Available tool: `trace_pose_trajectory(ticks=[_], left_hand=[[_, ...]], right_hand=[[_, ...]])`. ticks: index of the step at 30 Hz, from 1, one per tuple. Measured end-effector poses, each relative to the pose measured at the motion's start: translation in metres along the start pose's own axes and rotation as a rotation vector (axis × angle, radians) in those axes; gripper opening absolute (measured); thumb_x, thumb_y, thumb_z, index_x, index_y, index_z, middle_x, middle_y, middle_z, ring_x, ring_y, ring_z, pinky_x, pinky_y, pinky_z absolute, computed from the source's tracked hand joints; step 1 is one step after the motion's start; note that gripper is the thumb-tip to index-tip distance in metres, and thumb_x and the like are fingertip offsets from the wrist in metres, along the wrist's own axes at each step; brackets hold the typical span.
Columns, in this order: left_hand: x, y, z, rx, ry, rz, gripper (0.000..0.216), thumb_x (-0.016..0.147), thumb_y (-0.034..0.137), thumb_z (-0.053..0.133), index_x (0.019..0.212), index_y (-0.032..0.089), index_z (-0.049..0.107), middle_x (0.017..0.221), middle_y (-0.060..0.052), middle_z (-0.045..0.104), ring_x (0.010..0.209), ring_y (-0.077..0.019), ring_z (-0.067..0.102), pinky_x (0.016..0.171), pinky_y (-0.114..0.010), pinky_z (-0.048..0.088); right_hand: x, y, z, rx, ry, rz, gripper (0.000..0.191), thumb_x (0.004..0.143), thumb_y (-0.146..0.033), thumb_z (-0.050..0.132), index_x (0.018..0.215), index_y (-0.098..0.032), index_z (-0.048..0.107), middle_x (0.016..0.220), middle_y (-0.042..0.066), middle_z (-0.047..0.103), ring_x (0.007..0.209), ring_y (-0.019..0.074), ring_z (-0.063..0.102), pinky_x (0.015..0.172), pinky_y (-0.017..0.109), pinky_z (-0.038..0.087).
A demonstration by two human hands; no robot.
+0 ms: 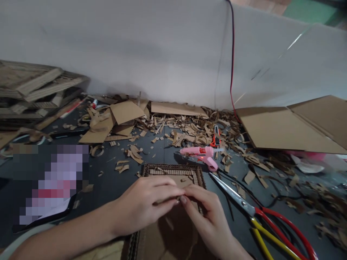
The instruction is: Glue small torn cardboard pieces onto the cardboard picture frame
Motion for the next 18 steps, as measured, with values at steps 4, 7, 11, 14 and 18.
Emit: trace_pose_trajectory(ticks=[4, 7, 11, 14, 18], left_hand=[[-0.001, 0.001, -0.002, 0.065, -0.050, 0.051, 0.018, 0.084, 0.012, 0.048, 0.093, 0.017, 0.063, 0.086, -0.003, 0.065, 0.076, -0.0107, 0.061, 0.070, -0.017, 0.046], [-0.002, 0.003, -0.004, 0.129, -0.030, 0.087, 0.017, 0.085, 0.014, 0.048, 0.093, 0.016, 0.062, 0.086, -0.003, 0.066, 0.077, -0.0107, 0.061, 0.071, -0.018, 0.046], [-0.002, 0.008, -0.005, 0.223, 0.024, 0.152, 0.019, 0.087, 0.015, 0.044, 0.089, 0.013, 0.062, 0.081, -0.004, 0.066, 0.073, -0.0120, 0.061, 0.066, -0.020, 0.048], [-0.003, 0.012, -0.003, 0.323, 0.032, 0.209, 0.025, 0.089, 0.013, 0.038, 0.083, 0.010, 0.062, 0.076, -0.006, 0.066, 0.068, -0.0140, 0.061, 0.063, -0.023, 0.049], [-0.007, 0.015, 0.001, 0.427, -0.044, 0.230, 0.033, 0.091, 0.013, 0.030, 0.084, 0.008, 0.061, 0.074, -0.007, 0.065, 0.067, -0.0156, 0.060, 0.061, -0.025, 0.050]], right_hand=[[0.001, -0.001, -0.001, 0.007, 0.038, 0.027, 0.013, 0.079, -0.016, 0.052, 0.072, -0.018, 0.063, 0.067, 0.002, 0.063, 0.062, 0.0131, 0.058, 0.057, 0.021, 0.045], [0.002, -0.002, 0.000, 0.044, 0.032, 0.083, 0.011, 0.077, -0.018, 0.054, 0.071, -0.017, 0.063, 0.067, 0.003, 0.064, 0.062, 0.0134, 0.059, 0.057, 0.021, 0.046], [0.003, 0.001, 0.001, 0.077, 0.044, 0.155, 0.006, 0.072, -0.021, 0.061, 0.070, -0.017, 0.065, 0.067, 0.003, 0.066, 0.061, 0.0135, 0.060, 0.056, 0.020, 0.047], [0.002, 0.003, 0.001, 0.029, 0.090, 0.155, 0.007, 0.070, -0.019, 0.064, 0.063, -0.017, 0.065, 0.060, 0.001, 0.065, 0.055, 0.0122, 0.057, 0.052, 0.019, 0.045], [0.002, 0.003, 0.003, 0.011, 0.081, 0.154, 0.009, 0.070, -0.018, 0.062, 0.062, -0.018, 0.065, 0.058, 0.000, 0.065, 0.054, 0.0122, 0.057, 0.051, 0.019, 0.043]])
Point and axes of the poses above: each hand's wrist, its own x-axis towards the middle knuckle, its own z-axis out of the palm, y = z × x, the point moved 3 cm from there along x, towards the middle knuckle
